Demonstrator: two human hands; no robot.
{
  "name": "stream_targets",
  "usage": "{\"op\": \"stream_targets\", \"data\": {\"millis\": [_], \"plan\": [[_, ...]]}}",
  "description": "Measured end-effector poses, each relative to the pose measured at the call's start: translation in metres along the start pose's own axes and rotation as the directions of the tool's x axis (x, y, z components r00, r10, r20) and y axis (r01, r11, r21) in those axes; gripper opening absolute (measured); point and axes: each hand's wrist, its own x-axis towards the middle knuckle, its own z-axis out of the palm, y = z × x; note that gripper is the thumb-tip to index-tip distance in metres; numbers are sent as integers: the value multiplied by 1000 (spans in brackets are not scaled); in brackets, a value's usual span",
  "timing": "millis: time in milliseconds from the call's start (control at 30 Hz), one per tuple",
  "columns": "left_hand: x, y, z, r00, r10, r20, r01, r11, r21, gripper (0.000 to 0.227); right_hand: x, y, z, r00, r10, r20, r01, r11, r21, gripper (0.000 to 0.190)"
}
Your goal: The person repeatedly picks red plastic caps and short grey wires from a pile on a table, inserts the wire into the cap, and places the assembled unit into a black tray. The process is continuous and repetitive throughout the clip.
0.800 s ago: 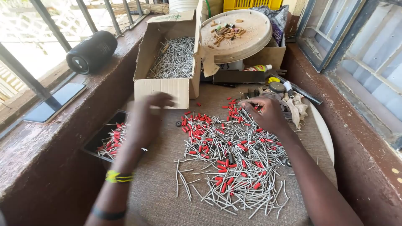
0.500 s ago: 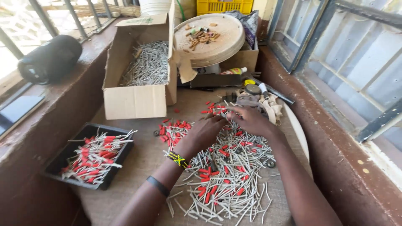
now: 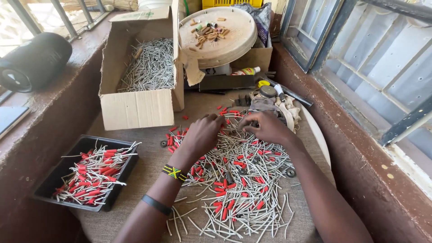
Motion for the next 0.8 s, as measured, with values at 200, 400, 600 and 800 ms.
{"op": "stream_targets", "data": {"millis": [200,400,600,800], "plan": [[-15,-6,15,997,63,-33,-58,990,126,27,-5,-14,-9,987,-2,-162,8,999,37,24],[-31,13,-32,997,40,-70,-40,999,5,17,-28,-71,-26,986,45,-160,-32,996,82,28],[-33,10,-26,989,42,-143,-31,996,79,15,-13,-37,-21,998,-54,-18,47,962,-269,14],[-36,17,-28,993,50,-103,-45,998,53,20,-14,-54,-11,986,84,147,-45,967,-251,16]]}}
